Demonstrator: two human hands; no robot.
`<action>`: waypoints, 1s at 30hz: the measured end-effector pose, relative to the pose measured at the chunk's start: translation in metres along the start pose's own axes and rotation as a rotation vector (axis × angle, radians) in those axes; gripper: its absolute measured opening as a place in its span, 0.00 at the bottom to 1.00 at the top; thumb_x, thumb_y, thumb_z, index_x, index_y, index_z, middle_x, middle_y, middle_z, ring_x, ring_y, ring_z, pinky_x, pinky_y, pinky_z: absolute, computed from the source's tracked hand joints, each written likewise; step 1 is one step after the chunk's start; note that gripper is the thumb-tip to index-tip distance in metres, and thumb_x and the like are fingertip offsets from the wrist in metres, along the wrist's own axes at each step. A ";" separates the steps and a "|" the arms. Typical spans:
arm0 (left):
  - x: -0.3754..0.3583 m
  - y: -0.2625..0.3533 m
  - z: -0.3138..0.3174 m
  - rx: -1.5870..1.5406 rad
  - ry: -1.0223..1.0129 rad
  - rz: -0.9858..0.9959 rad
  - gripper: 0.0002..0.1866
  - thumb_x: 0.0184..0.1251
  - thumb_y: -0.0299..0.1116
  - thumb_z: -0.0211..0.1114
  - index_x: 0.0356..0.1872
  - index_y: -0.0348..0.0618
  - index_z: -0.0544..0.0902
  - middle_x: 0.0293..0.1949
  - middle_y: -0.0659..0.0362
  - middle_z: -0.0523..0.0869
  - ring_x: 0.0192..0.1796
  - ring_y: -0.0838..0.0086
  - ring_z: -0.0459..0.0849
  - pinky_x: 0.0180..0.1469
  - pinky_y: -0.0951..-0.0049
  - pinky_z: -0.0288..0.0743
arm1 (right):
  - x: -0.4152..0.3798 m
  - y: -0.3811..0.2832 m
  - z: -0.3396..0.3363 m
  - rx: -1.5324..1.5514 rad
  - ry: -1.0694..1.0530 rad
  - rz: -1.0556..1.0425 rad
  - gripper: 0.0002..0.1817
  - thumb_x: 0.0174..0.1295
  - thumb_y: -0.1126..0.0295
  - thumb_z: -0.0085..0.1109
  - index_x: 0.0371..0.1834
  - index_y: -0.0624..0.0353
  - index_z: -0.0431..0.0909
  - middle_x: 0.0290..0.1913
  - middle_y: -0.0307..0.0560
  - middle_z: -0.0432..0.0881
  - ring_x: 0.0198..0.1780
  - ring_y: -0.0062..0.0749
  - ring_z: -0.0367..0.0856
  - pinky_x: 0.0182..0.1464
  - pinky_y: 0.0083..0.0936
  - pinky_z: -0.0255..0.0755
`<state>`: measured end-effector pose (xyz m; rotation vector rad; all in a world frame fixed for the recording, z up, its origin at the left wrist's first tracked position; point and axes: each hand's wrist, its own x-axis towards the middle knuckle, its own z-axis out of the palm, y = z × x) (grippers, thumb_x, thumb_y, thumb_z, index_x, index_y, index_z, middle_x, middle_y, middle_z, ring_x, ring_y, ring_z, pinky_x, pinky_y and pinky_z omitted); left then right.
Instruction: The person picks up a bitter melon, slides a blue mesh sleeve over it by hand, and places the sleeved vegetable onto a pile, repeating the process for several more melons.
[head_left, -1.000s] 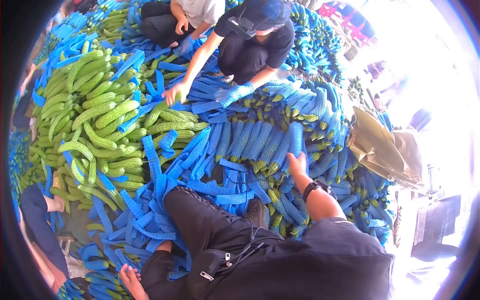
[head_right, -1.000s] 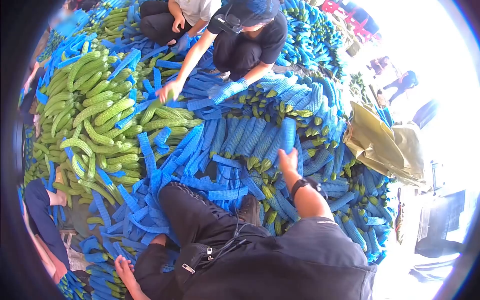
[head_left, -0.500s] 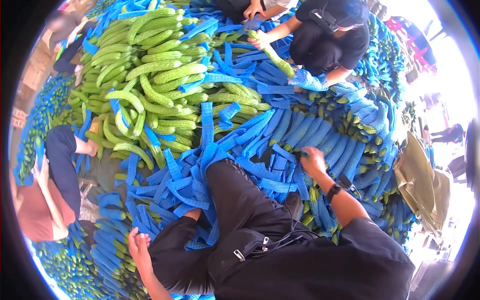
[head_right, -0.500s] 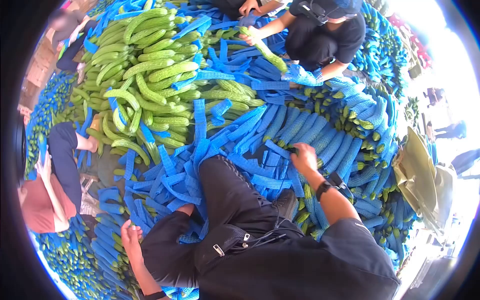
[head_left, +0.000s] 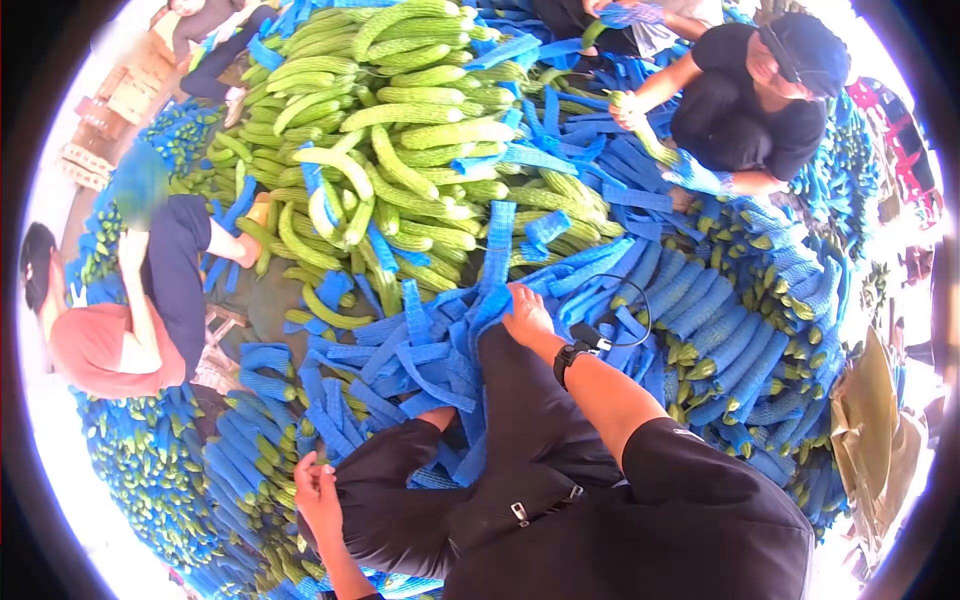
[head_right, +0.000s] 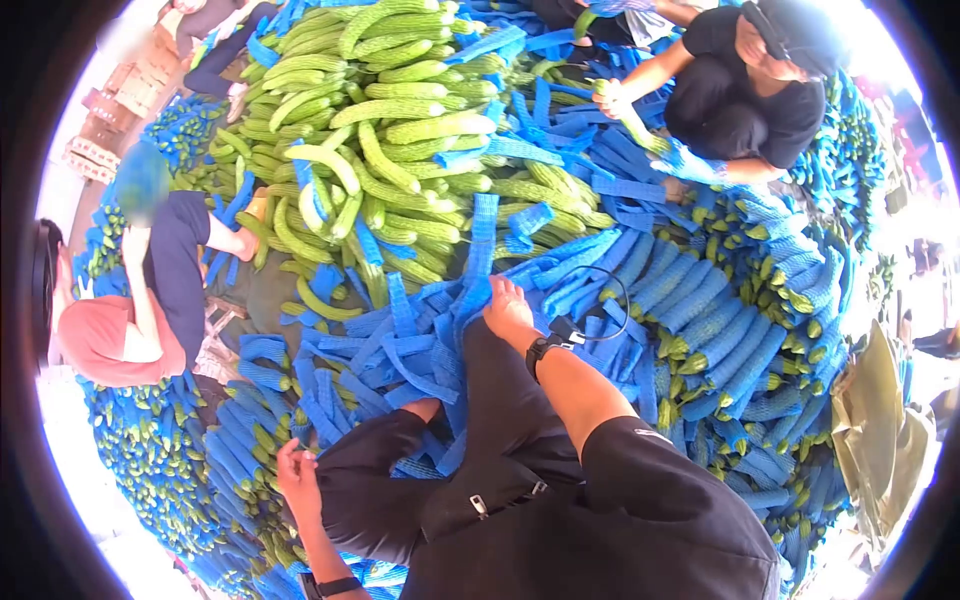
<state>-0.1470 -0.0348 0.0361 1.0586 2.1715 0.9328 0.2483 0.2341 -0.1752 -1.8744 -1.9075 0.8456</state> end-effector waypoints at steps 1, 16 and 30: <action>0.001 0.001 0.001 0.013 0.000 0.004 0.18 0.75 0.29 0.65 0.62 0.39 0.79 0.35 0.61 0.86 0.36 0.79 0.81 0.43 0.75 0.76 | 0.011 -0.004 0.000 -0.076 -0.084 0.028 0.41 0.62 0.65 0.61 0.79 0.61 0.59 0.76 0.59 0.67 0.77 0.59 0.64 0.77 0.45 0.62; -0.004 0.044 0.075 -0.176 -0.241 0.062 0.19 0.72 0.36 0.70 0.60 0.40 0.82 0.41 0.56 0.90 0.43 0.72 0.88 0.50 0.70 0.82 | -0.035 -0.032 0.023 -0.076 -0.142 -0.198 0.15 0.67 0.58 0.63 0.47 0.56 0.85 0.50 0.56 0.85 0.56 0.59 0.81 0.60 0.51 0.75; -0.058 0.087 0.153 -0.189 -0.246 0.110 0.20 0.66 0.38 0.77 0.46 0.37 0.78 0.37 0.55 0.87 0.38 0.71 0.88 0.43 0.71 0.83 | -0.173 -0.134 -0.062 0.729 -0.624 0.046 0.31 0.83 0.47 0.44 0.66 0.69 0.75 0.61 0.55 0.81 0.65 0.37 0.78 0.67 0.34 0.70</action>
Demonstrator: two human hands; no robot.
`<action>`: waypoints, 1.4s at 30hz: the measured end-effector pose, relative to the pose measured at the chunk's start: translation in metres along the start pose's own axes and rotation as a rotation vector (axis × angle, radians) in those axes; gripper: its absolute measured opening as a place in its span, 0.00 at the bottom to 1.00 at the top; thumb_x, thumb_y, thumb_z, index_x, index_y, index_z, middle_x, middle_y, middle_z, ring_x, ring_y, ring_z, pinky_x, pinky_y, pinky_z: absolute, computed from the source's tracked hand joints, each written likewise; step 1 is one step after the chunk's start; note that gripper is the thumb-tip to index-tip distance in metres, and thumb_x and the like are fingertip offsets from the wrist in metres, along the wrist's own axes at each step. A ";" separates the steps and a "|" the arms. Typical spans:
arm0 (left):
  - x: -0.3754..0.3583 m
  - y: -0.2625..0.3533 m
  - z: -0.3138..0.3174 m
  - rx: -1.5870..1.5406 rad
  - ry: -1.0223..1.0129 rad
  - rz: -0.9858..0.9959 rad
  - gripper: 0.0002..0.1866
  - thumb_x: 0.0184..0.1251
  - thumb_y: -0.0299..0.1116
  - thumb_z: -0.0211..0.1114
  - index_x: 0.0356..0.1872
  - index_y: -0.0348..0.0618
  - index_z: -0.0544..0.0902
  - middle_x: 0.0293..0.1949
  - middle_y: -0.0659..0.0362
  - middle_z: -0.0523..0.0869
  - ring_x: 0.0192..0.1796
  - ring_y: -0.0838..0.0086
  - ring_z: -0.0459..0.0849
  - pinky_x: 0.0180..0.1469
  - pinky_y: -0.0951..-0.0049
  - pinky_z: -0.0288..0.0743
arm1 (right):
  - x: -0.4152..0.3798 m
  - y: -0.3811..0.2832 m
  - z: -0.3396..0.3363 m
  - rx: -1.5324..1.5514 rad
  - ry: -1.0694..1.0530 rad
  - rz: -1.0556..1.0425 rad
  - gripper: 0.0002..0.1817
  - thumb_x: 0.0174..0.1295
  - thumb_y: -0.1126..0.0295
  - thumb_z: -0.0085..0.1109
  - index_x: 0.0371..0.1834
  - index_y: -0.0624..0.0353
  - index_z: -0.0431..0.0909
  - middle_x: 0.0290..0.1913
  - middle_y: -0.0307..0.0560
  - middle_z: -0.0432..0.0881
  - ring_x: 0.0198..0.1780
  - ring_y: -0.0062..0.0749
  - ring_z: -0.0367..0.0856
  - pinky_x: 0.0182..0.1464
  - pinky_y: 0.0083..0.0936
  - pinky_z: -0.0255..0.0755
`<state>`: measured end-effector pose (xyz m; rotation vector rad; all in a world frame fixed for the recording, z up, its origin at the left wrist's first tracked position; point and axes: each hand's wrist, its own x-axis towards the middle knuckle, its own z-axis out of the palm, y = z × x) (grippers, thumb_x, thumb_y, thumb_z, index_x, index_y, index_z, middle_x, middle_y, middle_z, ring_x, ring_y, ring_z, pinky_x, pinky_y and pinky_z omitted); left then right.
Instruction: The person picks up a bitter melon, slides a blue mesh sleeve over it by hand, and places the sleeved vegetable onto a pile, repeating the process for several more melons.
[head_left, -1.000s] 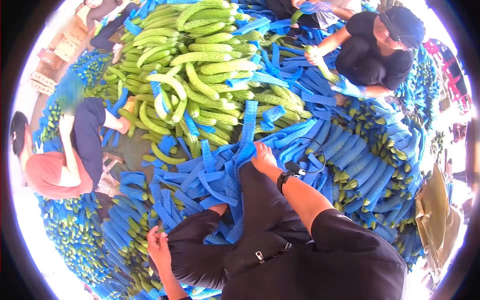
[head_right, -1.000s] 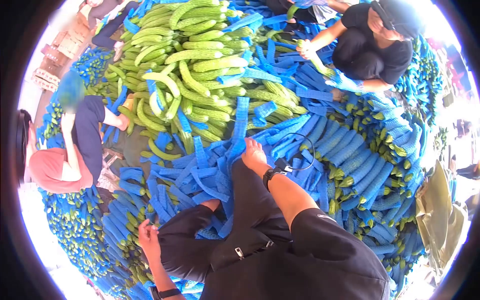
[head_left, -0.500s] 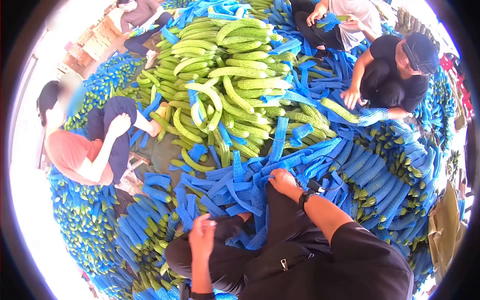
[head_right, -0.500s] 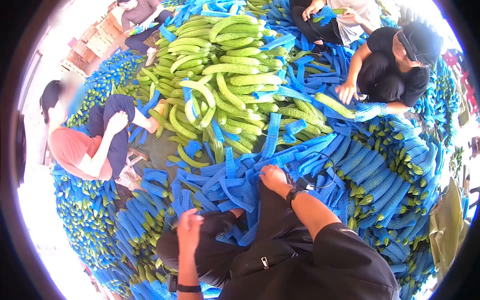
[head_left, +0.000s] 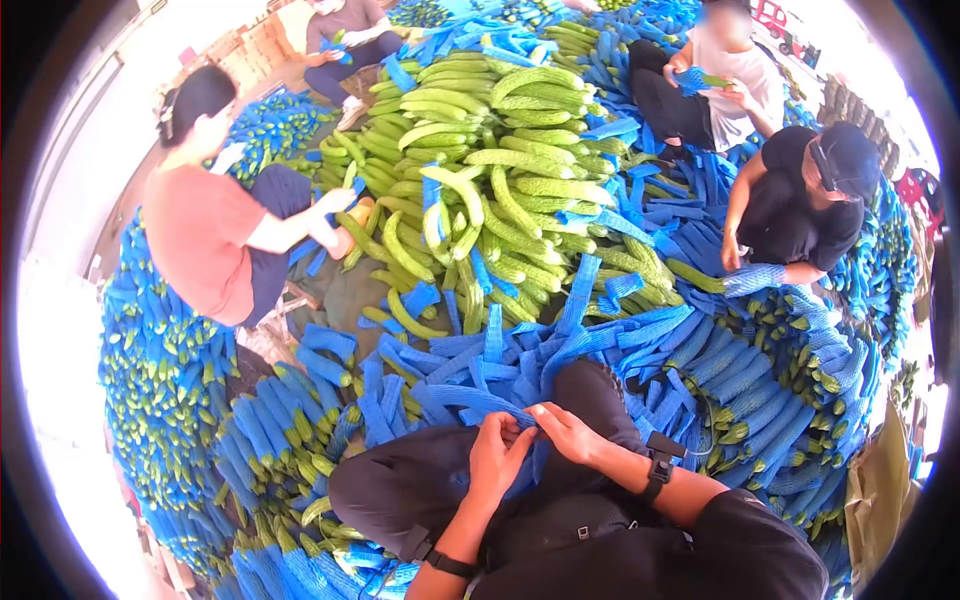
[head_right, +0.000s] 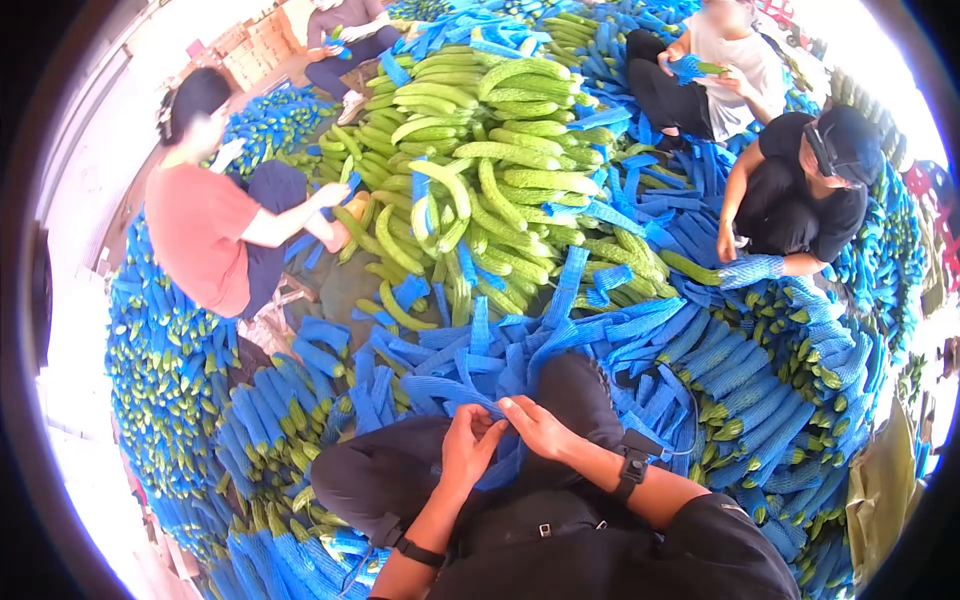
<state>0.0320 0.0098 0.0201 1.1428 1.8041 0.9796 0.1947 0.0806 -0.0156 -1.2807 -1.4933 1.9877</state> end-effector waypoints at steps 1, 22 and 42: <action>-0.005 -0.002 -0.003 0.003 0.015 -0.011 0.20 0.66 0.38 0.77 0.46 0.37 0.78 0.37 0.55 0.87 0.38 0.71 0.88 0.43 0.71 0.83 | -0.007 -0.006 0.003 -0.028 -0.080 -0.003 0.32 0.83 0.47 0.44 0.67 0.68 0.74 0.61 0.57 0.81 0.67 0.39 0.76 0.69 0.34 0.69; -0.008 -0.041 -0.011 -1.675 0.019 -0.410 0.10 0.83 0.37 0.56 0.48 0.43 0.82 0.43 0.56 0.90 0.45 0.68 0.89 0.51 0.66 0.84 | 0.020 0.004 -0.012 -0.245 -0.194 -0.036 0.12 0.76 0.70 0.57 0.58 0.59 0.83 0.54 0.49 0.87 0.50 0.38 0.88 0.56 0.33 0.80; 0.028 -0.006 -0.018 -0.377 0.038 -0.122 0.08 0.76 0.31 0.68 0.45 0.37 0.86 0.31 0.68 0.84 0.32 0.90 0.75 0.32 0.83 0.67 | 0.053 -0.038 -0.075 0.631 -0.647 0.457 0.21 0.81 0.59 0.51 0.72 0.51 0.71 0.47 0.47 0.85 0.40 0.26 0.86 0.39 0.19 0.84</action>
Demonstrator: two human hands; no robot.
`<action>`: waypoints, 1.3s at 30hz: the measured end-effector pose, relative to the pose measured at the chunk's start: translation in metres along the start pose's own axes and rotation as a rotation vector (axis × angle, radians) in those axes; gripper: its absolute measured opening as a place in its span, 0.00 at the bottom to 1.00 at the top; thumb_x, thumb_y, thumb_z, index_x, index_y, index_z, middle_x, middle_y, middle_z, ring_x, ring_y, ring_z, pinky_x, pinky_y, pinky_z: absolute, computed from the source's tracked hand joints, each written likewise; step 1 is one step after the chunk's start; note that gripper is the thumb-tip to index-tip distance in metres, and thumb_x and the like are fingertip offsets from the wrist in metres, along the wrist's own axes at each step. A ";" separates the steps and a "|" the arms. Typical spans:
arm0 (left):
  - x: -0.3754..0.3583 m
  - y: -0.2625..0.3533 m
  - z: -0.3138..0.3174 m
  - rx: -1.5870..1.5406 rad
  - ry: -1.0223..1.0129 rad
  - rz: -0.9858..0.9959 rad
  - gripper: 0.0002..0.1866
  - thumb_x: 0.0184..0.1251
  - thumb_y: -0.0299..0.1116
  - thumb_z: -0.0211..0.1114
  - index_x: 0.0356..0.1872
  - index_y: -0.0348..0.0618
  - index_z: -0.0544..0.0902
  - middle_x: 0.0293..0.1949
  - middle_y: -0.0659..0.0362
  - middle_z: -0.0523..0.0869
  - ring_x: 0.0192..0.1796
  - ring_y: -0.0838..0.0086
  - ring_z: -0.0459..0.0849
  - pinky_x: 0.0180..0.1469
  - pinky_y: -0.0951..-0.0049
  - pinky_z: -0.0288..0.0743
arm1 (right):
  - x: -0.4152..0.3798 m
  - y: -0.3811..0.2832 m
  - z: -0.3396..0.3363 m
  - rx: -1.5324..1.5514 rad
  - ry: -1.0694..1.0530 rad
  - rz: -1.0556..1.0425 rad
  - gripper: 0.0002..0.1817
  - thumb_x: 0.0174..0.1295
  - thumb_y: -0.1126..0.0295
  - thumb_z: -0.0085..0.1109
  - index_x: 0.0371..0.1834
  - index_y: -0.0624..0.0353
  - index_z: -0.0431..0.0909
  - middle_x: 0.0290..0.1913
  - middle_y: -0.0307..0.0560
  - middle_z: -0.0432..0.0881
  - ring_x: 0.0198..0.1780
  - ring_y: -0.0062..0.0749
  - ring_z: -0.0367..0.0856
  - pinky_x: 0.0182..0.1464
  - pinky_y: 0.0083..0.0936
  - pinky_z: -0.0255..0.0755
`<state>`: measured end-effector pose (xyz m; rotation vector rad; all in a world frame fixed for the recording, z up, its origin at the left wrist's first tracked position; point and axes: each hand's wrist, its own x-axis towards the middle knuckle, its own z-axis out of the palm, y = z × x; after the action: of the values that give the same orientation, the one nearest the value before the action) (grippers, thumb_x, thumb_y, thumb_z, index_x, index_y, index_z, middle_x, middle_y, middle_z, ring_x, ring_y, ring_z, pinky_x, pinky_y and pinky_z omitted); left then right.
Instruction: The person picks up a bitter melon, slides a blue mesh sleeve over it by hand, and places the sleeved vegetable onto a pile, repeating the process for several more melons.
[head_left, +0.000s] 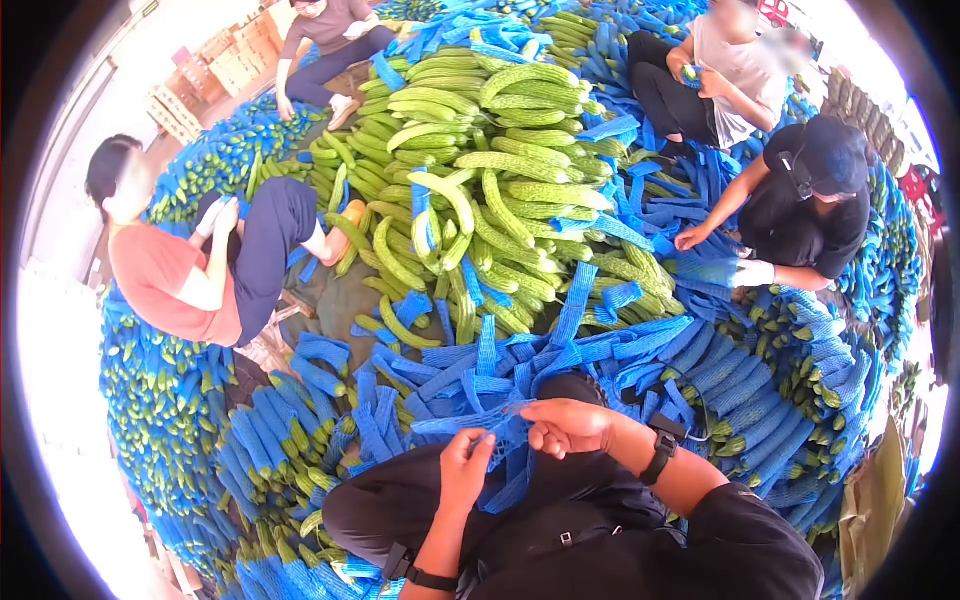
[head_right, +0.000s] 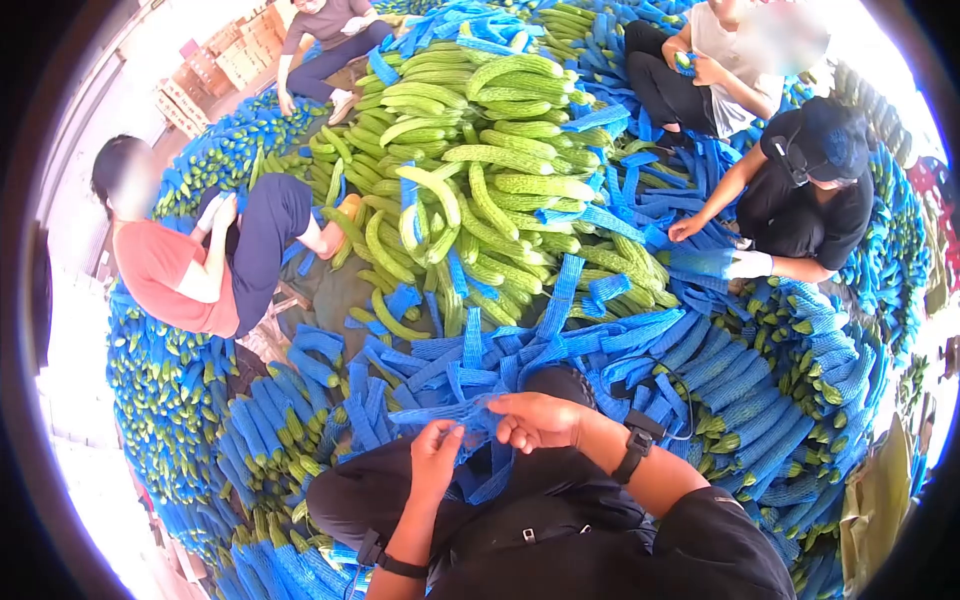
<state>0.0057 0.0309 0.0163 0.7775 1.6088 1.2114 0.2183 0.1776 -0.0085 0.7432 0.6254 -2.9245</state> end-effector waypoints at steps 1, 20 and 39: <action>-0.001 -0.005 0.003 0.049 -0.005 0.031 0.08 0.75 0.31 0.68 0.44 0.36 0.85 0.31 0.68 0.84 0.32 0.90 0.75 0.33 0.83 0.68 | 0.012 0.001 -0.015 0.345 -0.478 -0.051 0.20 0.80 0.61 0.52 0.71 0.51 0.70 0.49 0.46 0.84 0.48 0.29 0.86 0.51 0.28 0.85; 0.010 -0.003 0.055 0.053 -0.099 0.072 0.10 0.74 0.29 0.68 0.51 0.38 0.81 0.28 0.70 0.77 0.30 0.90 0.70 0.31 0.83 0.63 | 0.069 0.016 0.001 0.246 0.388 -0.614 0.09 0.74 0.69 0.61 0.51 0.59 0.84 0.47 0.45 0.87 0.46 0.31 0.85 0.49 0.30 0.81; 0.070 0.000 0.109 -0.193 -0.244 -0.185 0.05 0.79 0.30 0.63 0.46 0.42 0.77 0.30 0.71 0.76 0.29 0.90 0.69 0.30 0.84 0.61 | 0.118 -0.012 -0.085 0.137 0.121 -0.672 0.23 0.75 0.67 0.56 0.71 0.60 0.73 0.68 0.48 0.80 0.66 0.38 0.79 0.69 0.38 0.72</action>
<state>0.0830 0.1309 -0.0127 0.6125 1.3126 1.0761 0.1499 0.2272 -0.1277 0.8676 0.8265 -3.5816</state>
